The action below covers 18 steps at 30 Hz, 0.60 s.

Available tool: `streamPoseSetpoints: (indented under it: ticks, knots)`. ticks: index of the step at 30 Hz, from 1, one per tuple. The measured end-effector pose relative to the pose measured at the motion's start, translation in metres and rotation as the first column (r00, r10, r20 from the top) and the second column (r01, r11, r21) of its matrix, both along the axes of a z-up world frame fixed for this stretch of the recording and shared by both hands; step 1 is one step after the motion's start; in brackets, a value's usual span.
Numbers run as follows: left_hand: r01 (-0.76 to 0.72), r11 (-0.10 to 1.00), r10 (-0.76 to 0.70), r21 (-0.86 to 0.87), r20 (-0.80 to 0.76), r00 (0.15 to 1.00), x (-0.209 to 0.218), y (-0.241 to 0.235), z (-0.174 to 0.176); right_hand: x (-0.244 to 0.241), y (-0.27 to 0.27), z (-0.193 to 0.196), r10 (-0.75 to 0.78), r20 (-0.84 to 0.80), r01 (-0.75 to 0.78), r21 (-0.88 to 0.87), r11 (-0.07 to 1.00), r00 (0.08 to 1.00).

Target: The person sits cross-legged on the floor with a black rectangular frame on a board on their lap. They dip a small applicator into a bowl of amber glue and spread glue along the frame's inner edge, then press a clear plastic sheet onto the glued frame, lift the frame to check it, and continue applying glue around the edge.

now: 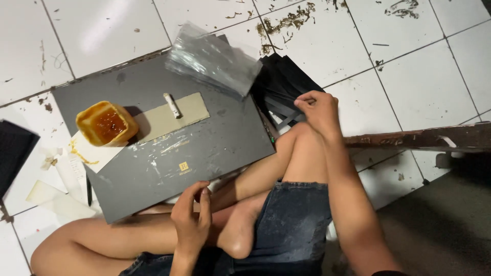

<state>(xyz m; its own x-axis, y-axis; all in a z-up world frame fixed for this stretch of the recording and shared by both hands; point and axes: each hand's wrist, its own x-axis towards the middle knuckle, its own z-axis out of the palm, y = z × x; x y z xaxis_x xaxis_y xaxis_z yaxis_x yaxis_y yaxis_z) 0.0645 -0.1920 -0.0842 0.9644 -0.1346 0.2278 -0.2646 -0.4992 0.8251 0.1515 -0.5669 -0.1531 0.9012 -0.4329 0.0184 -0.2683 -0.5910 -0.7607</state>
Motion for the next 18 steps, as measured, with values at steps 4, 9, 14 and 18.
streamPoseSetpoints:
  ticks: [4,9,14,18]
  knots:
    - [-0.056,0.998,0.056,0.008,0.011,0.998,-0.017,0.023,0.002,-0.007,0.005,0.012,-0.023,0.026,0.023,-0.019,1.0,0.999]
    - [-0.169,0.984,0.169,-0.054,0.01,0.986,-0.035,0.048,-0.004,-0.019,0.02,0.03,-0.213,0.453,0.286,-0.097,0.953,0.866]
    - [-0.209,0.974,0.209,-0.082,-0.02,0.978,-0.036,0.065,0.01,-0.063,0.091,0.121,-0.025,0.658,0.268,-0.272,0.924,0.753]
    - [-0.159,0.97,0.138,-0.186,-0.122,0.983,-0.025,0.068,0.035,-0.096,0.145,0.162,0.189,0.655,0.017,-0.295,0.955,0.731]
